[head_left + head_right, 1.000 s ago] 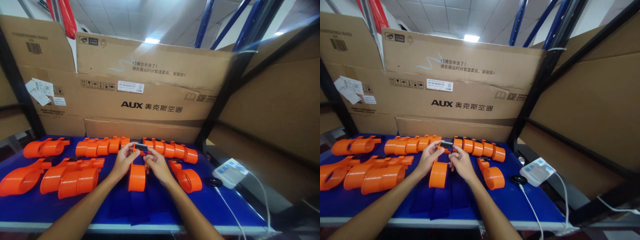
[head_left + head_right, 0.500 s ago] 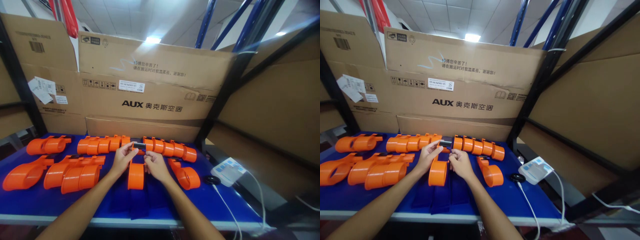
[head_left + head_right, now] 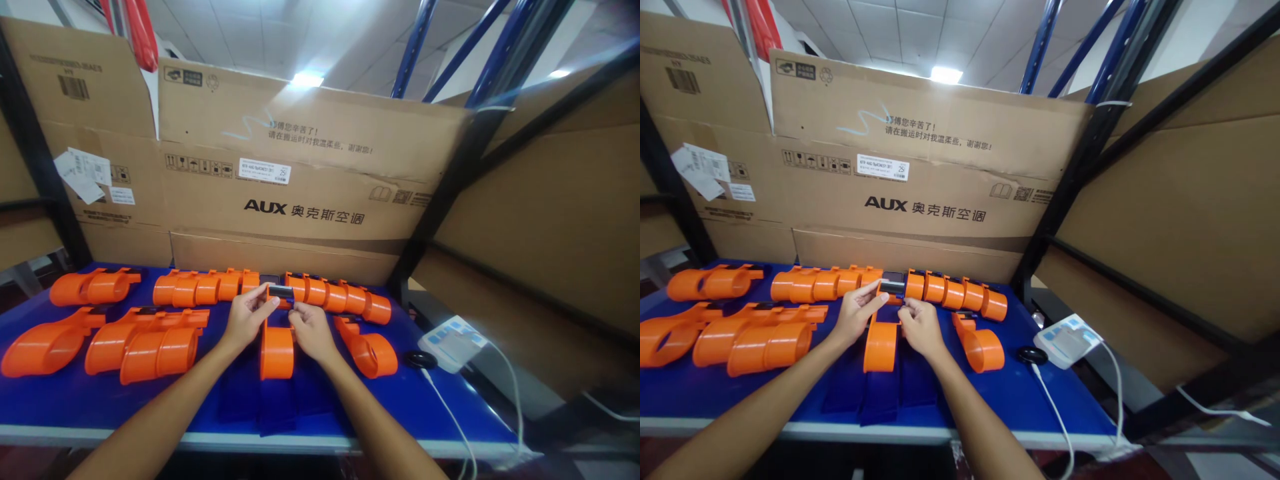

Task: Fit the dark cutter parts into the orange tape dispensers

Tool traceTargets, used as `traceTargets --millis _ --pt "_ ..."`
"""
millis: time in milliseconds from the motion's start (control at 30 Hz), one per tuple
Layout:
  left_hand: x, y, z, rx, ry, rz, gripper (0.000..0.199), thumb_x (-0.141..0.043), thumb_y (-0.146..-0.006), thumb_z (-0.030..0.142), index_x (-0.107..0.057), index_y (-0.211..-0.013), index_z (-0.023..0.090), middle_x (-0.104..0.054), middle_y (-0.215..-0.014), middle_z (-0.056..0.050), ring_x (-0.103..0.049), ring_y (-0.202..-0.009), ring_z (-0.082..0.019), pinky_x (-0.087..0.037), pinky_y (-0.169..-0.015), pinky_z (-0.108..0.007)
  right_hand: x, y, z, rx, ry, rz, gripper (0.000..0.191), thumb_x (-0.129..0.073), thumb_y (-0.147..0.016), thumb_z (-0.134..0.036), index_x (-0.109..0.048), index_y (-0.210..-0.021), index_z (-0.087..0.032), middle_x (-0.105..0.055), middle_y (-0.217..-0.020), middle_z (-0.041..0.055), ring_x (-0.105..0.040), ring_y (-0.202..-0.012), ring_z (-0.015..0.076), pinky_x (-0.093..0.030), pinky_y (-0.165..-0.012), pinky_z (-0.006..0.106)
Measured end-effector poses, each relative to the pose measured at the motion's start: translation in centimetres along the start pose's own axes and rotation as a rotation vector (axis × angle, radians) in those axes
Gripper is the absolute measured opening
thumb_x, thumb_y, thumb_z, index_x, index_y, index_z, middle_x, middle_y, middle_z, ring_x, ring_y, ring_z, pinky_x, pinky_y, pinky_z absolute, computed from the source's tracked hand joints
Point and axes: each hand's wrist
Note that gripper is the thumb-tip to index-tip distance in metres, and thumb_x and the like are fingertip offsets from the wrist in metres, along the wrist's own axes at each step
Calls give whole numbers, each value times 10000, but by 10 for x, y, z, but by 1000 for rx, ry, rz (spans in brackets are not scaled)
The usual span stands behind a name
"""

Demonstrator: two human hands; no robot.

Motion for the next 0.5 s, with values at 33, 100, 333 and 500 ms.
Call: traceTargets --millis 33,100,333,500 --pt "-1 0 1 2 11 -1 346 -864 -675 375 -794 -945 171 -724 -779 -37 -684 -915 -264 -550 -812 -349 0 0 0 -4 4 5 182 -513 -791 -278 -468 -626 -216 -439 -512 -57 -401 -458 102 -325 -447 211" --pt "-3 2 2 16 45 3 358 -863 -678 377 -792 -958 166 -737 -819 -42 -684 -923 -255 -538 -828 -338 -1 -1 1 -23 -5 11 169 -514 -789 -283 -475 -638 -217 -434 -503 -61 -400 -449 105 -321 -445 214" --pt "2 8 -1 183 253 73 356 -834 -710 487 -721 -819 167 -649 -628 -10 -631 -574 -166 -517 -580 -284 -4 -1 0 5 -22 -3 206 -602 -768 -278 -659 -939 -179 -489 -585 -67 -412 -500 98 -337 -483 201" --pt "18 -2 -11 167 272 210 373 -845 -663 517 -677 -774 203 -617 -581 18 -663 -589 -177 -536 -592 -288 13 -1 -3 65 173 24 110 -579 -800 -257 -658 -836 -190 -465 -536 -64 -409 -489 106 -317 -480 205"
Point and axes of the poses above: each hand's wrist, its own y-axis away from the middle knuckle, its own x-axis out of the back of the hand, z = x × y
